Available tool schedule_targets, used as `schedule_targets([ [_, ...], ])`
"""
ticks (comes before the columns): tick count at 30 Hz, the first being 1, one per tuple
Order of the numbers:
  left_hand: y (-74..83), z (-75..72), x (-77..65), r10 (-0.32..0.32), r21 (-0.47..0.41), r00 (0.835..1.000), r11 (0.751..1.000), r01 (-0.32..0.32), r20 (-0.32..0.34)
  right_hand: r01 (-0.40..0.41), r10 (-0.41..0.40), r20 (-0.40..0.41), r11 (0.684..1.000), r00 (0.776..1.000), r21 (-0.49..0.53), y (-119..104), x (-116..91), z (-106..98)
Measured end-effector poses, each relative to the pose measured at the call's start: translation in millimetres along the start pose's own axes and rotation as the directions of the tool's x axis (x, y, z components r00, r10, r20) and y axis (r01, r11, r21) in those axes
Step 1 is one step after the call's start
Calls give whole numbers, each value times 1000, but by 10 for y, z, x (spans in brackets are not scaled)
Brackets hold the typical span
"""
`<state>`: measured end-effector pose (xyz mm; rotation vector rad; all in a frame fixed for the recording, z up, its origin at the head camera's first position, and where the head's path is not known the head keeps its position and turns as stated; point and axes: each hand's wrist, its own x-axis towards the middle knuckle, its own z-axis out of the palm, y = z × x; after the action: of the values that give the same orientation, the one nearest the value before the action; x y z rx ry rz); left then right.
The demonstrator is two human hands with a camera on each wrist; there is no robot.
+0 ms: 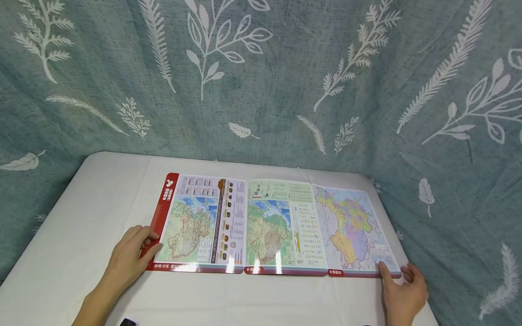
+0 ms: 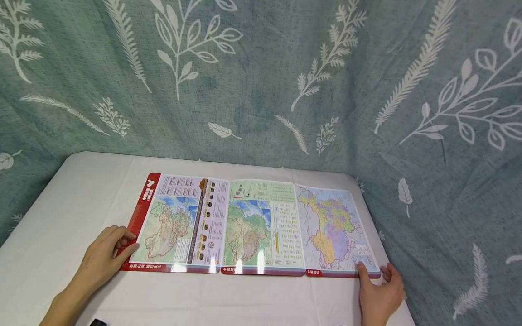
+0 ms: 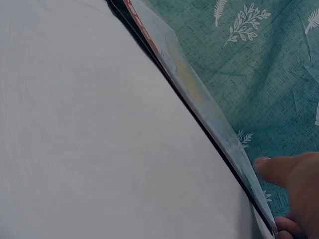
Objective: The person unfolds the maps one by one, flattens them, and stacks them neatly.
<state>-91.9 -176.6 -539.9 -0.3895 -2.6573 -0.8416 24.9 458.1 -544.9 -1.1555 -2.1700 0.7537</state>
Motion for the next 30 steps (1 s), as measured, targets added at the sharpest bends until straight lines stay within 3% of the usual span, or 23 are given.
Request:
schedule_targets([
  [5,-13,9,1,-38,1,999,999,38,-17,82,-82,9,996,997,-19,34,0,-13],
  [13,-27,-7,25,-96,-32,993,995,94,-66,146,-146,13,988,989,-45,59,15,16],
  [20,-48,2,19,-74,-62,995,996,70,-65,163,-163,1,986,987,-33,40,27,48],
  [30,-76,27,25,-128,-115,989,986,119,-75,124,-125,-20,992,992,-23,46,18,43],
])
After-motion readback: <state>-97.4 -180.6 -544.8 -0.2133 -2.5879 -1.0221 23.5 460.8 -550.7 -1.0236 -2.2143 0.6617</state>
